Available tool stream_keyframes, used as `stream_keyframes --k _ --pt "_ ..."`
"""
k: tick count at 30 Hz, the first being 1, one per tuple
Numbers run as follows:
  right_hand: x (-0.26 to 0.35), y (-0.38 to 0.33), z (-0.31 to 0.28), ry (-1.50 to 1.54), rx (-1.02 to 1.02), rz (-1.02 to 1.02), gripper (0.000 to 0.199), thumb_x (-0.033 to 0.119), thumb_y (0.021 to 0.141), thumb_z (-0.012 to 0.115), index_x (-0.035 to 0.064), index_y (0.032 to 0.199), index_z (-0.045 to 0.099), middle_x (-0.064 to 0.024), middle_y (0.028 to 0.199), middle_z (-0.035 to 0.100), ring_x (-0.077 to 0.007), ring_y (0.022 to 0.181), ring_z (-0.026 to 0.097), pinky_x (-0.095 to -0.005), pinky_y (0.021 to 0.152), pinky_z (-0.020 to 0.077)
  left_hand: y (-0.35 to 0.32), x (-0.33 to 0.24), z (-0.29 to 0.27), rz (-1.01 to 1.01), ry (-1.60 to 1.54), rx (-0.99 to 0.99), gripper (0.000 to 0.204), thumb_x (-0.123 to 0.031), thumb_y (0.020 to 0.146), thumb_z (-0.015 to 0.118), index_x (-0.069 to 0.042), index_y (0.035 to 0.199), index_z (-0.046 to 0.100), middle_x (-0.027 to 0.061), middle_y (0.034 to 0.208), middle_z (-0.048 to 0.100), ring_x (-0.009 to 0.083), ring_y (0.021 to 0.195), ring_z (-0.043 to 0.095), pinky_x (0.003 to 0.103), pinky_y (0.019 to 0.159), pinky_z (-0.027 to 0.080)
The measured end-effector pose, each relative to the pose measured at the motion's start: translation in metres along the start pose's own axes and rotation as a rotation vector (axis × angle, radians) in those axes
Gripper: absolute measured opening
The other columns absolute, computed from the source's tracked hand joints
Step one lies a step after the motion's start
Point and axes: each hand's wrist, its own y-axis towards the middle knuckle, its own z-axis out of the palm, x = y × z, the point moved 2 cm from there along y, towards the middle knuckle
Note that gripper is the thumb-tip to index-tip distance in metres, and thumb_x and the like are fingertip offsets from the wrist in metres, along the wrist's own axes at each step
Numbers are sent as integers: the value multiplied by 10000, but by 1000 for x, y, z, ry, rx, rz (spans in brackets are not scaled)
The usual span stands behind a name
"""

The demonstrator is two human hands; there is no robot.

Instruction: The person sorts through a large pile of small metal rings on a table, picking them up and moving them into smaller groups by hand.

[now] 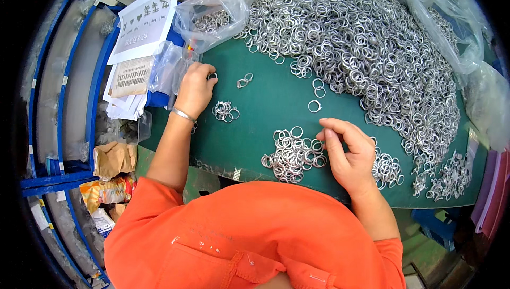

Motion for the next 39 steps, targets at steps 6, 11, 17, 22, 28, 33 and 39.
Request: stream_keyframes --k 6,11,17,22,28,33,39 --pt "0 1 0 9 4 12 157 -43 910 580 -23 1033 677 -94 854 695 -115 701 664 -222 608 525 12 -42 0 78 -362 170 216 -72 787 753 -21 974 659 104 896 590 236 710 602 331 661 502" --pt "-1 1 1 12 -15 3 156 -35 911 581 -21 1031 679 -92 849 696 -115 693 661 -224 597 521 14 -40 13 122 -279 173 160 -40 774 746 -13 912 670 101 848 601 222 693 612 327 643 500" --pt "0 3 1 -9 0 -5 160 -27 907 584 -8 1032 682 -88 827 695 -115 655 644 -228 580 512 20 -40 5 -38 -353 247 110 -52 795 732 8 866 674 112 817 624 226 707 631 320 656 511" --pt "1 2 1 -30 4 -8 159 -25 907 584 -5 1030 683 -83 822 696 -114 652 643 -227 583 511 19 -28 5 191 -192 198 100 -46 820 713 18 885 671 86 787 637 162 651 633 297 620 516" --pt "1 2 1 -14 -7 0 158 -25 907 585 -3 1028 684 -81 819 696 -110 651 641 -228 583 506 24 -26 -8 -333 -707 322 104 -50 888 672 -16 985 664 36 810 686 89 670 637 229 603 523" --pt "1 3 1 -22 11 4 162 -28 906 584 -6 1033 683 -81 817 694 -109 663 646 -225 590 510 17 -47 -6 -548 -1358 414 134 -42 915 621 4 1041 629 112 834 699 130 606 655 239 526 530" --pt "2 3 1 -4 -1 2 163 -30 906 583 -10 1034 682 -83 818 694 -111 664 645 -229 591 511 13 -50 10 -604 -1820 648 147 -45 910 594 28 1036 618 116 801 668 106 565 599 231 472 486"
